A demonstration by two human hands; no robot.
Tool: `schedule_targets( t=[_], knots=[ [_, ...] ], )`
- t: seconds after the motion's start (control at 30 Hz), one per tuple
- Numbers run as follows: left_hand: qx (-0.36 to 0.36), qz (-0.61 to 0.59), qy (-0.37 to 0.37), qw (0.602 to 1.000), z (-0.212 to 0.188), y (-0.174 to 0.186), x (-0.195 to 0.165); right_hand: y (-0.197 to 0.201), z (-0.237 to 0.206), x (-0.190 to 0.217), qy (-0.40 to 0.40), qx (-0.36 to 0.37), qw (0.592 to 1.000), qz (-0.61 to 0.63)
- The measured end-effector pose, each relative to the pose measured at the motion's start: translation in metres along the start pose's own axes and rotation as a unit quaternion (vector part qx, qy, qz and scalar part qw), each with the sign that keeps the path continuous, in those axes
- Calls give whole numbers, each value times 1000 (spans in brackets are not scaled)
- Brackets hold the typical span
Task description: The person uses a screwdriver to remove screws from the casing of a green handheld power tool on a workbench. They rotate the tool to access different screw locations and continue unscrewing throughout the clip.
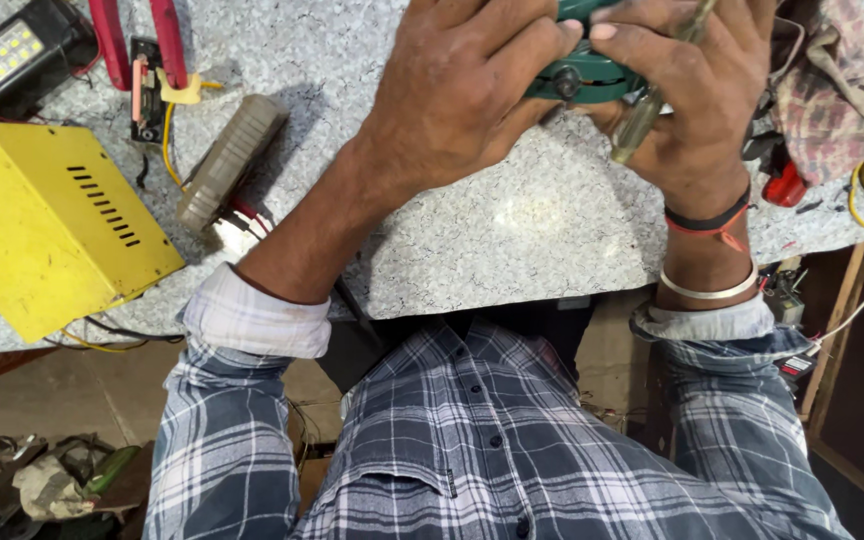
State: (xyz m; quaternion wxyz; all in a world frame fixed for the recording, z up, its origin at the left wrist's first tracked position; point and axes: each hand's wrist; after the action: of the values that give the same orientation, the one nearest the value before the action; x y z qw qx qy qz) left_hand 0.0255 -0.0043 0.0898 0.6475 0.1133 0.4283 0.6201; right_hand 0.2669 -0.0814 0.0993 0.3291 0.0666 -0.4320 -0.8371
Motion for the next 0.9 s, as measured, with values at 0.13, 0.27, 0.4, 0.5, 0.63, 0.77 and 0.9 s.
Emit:
schedule_targets(
  t=[0.13,0.27,0.4,0.5,0.63,0.77,0.9],
  knots=[
    [-5,4,-2,1000,0,-1,-3,2,-2,1,-3,-2,1000,-2],
    [-4,3,-8,1000,-2,-4,-4,1,-7,0,-7,-8,1000,5],
    [-7,14,-18,1000,-1,-4,-4,-3,-11,-3,-3,-25,1000,16],
    [-6,8,-18,1000,1,1,-3,-7,-14,-5,13,-45,999,-5],
    [2,-56,-39,998,6,15,2,-7,-18,-11,-22,-56,998,31],
    [-41,-65,-85,993,12,16,-1,-11,-25,-10,-57,-77,994,44],
    [-92,-96,-76,988,15,8,-8,-12,-27,-9,-65,-61,996,26]
  ],
)
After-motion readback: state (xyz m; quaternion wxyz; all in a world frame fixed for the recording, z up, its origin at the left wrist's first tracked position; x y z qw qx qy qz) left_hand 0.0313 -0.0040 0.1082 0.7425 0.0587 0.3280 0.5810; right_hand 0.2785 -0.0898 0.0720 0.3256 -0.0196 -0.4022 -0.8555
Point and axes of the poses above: each hand's wrist, its own z-axis towards the middle knuckle, its own y-axis out of the back of the hand, x = y × z, and after that the axes turned 7 degrees about -z, right-handed
